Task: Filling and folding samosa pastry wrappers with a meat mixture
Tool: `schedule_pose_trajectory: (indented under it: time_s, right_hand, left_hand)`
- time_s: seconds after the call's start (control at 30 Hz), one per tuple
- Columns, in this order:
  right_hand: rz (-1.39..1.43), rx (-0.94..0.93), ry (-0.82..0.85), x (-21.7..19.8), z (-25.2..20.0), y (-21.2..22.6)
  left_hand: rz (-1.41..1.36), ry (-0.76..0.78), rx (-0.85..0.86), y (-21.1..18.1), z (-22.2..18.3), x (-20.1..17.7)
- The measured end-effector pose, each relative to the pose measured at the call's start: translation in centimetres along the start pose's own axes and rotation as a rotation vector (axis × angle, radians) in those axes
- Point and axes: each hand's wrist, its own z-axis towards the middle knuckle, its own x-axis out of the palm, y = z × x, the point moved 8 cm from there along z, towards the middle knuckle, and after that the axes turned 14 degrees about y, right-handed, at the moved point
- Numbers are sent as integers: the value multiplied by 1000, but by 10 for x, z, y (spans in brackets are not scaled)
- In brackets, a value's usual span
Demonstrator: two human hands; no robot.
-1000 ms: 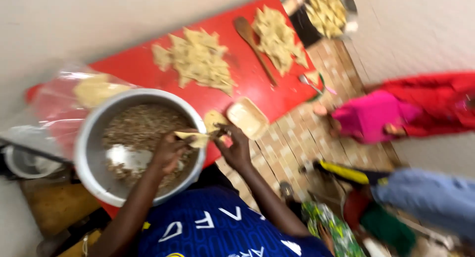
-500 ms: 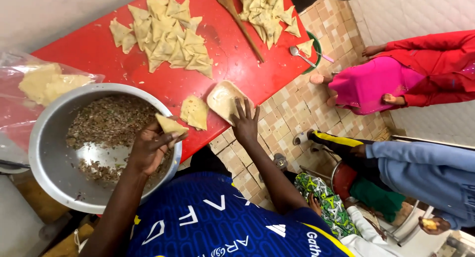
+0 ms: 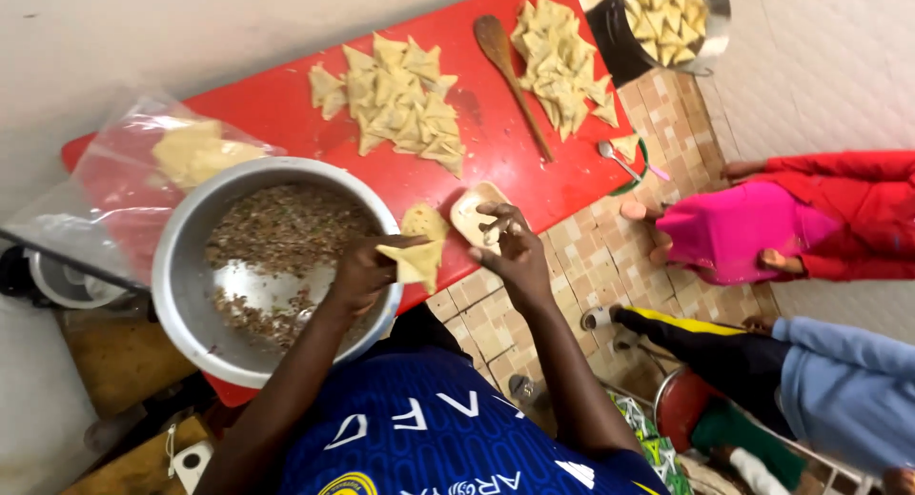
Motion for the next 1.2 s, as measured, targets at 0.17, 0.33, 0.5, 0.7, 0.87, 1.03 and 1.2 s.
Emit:
schedule_pose_trajectory:
  time_s: [0.17, 0.33, 0.5, 0.7, 0.87, 1.03, 1.2]
  right_hand:
    - [-168, -228, 240, 67, 9, 34]
    - [-734, -454, 203, 125, 2, 45]
    - [-479, -254, -6, 101, 2, 22]
    - [-48, 330, -272, 28, -19, -72]
    - [-324, 473, -214, -22, -34, -75]
    - [-403, 553, -122, -66, -44, -109]
    - [-675, 647, 170, -47, -26, -167]
  left_hand:
    - [72, 23, 70, -20, 0, 11]
    - [-39, -365, 26, 4, -15, -27]
    - [-91, -436, 99, -32, -22, -18]
    - [247, 22, -164, -43, 31, 32]
    - [1070, 464, -351, 76, 161, -40]
    - [1510, 416, -329, 136, 302, -57]
    - [1772, 133, -229, 185, 365, -99]
